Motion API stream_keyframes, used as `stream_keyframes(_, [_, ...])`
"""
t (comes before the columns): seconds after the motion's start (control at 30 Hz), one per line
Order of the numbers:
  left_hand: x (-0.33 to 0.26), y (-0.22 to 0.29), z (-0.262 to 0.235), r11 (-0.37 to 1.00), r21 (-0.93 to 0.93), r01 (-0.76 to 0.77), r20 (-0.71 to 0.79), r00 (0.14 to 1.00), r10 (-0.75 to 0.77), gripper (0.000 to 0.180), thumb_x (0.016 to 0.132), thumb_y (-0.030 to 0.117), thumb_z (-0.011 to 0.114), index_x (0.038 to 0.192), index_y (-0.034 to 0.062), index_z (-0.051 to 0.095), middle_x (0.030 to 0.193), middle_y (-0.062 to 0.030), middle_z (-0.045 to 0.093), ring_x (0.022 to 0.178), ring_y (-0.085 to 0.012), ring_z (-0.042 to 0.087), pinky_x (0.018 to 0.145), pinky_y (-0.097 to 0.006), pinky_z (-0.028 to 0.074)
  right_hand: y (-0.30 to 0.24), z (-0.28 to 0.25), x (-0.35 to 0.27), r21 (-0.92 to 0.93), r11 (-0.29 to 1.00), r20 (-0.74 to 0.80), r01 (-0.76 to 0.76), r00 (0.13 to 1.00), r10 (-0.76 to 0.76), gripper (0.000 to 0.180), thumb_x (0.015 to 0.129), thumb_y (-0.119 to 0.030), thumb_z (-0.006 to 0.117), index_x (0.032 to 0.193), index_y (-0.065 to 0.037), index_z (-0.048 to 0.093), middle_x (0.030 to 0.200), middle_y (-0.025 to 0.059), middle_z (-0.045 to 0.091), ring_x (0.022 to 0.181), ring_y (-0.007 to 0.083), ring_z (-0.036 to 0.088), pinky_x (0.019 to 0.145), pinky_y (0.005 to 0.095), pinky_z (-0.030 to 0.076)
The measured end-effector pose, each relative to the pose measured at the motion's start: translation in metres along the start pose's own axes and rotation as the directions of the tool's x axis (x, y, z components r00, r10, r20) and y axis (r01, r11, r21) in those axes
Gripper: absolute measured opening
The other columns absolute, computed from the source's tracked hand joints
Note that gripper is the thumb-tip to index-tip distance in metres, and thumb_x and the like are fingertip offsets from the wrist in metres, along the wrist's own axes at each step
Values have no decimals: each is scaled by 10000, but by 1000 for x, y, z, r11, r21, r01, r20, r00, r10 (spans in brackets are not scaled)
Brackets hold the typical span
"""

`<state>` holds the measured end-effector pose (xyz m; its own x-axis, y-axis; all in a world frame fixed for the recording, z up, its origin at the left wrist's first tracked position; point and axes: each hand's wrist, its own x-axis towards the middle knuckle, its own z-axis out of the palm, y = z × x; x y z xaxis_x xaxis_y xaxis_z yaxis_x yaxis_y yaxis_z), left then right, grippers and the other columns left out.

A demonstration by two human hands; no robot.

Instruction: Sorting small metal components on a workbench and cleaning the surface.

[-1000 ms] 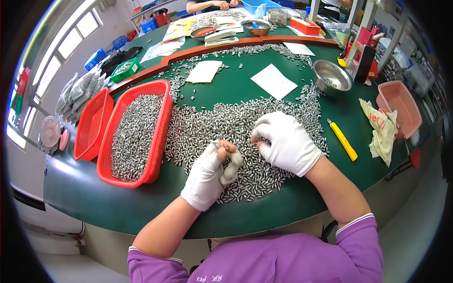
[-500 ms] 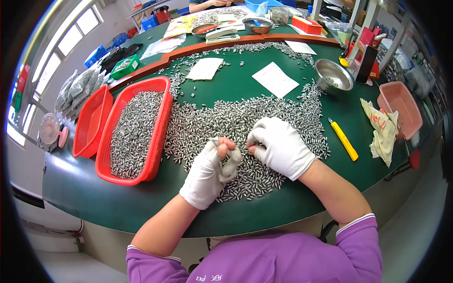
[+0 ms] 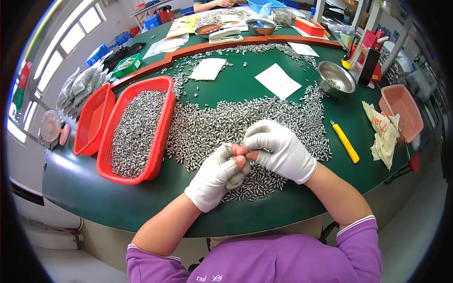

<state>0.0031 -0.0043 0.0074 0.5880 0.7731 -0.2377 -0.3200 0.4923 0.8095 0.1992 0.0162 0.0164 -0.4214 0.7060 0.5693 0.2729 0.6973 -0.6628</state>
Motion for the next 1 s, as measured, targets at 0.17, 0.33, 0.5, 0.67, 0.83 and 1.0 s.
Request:
stream_keyframes(0.17, [0,-1,-2,999,-7,-32,17,999,32,232,942,287,608,1013,103,485,823,4,531,595,-42,397,514,-178,307,3,1,1,-48,999,-106,3,994,-8,175,717,-76,757,882,-89,701,859,64,640,783,242,632,707,347,523])
stream_keyframes(0.33, [2,-2,-5,997,-62,-42,27,999,44,240,948,314,598,1002,101,502,822,7,550,595,-54,412,514,-188,325,-2,-1,3,-157,982,-69,108,990,-120,190,689,-74,765,867,-91,701,848,68,653,771,261,635,695,352,525])
stream_keyframes(0.5, [1,-2,-4,997,-42,-60,12,998,61,248,946,324,600,999,101,505,818,8,553,593,-54,412,513,-188,323,3,-1,2,-161,983,-60,83,994,-94,174,699,-79,754,864,-84,700,847,69,655,780,260,635,708,353,522])
stream_keyframes(0.67, [-1,-3,-4,995,-31,-92,-24,996,91,235,944,308,604,996,102,503,813,8,544,585,-55,400,508,-189,310,7,0,0,-261,964,-134,-51,991,16,134,743,-93,714,876,-88,695,860,65,655,796,267,629,735,354,518])
stream_keyframes(0.83, [2,-2,-7,980,-79,-180,-66,982,175,178,939,255,603,995,121,500,759,9,472,558,-64,341,502,-202,284,21,-8,-3,-490,868,-134,-78,991,14,139,769,-133,684,905,-104,682,891,63,634,847,271,610,784,379,498])
stream_keyframes(1.0, [7,9,-15,938,-169,-302,-122,951,284,161,980,265,534,965,106,511,613,52,307,448,-52,222,391,-220,174,28,-16,-1,-523,850,-174,-68,984,-28,130,759,-102,684,889,-102,687,874,68,644,823,271,619,760,368,509])
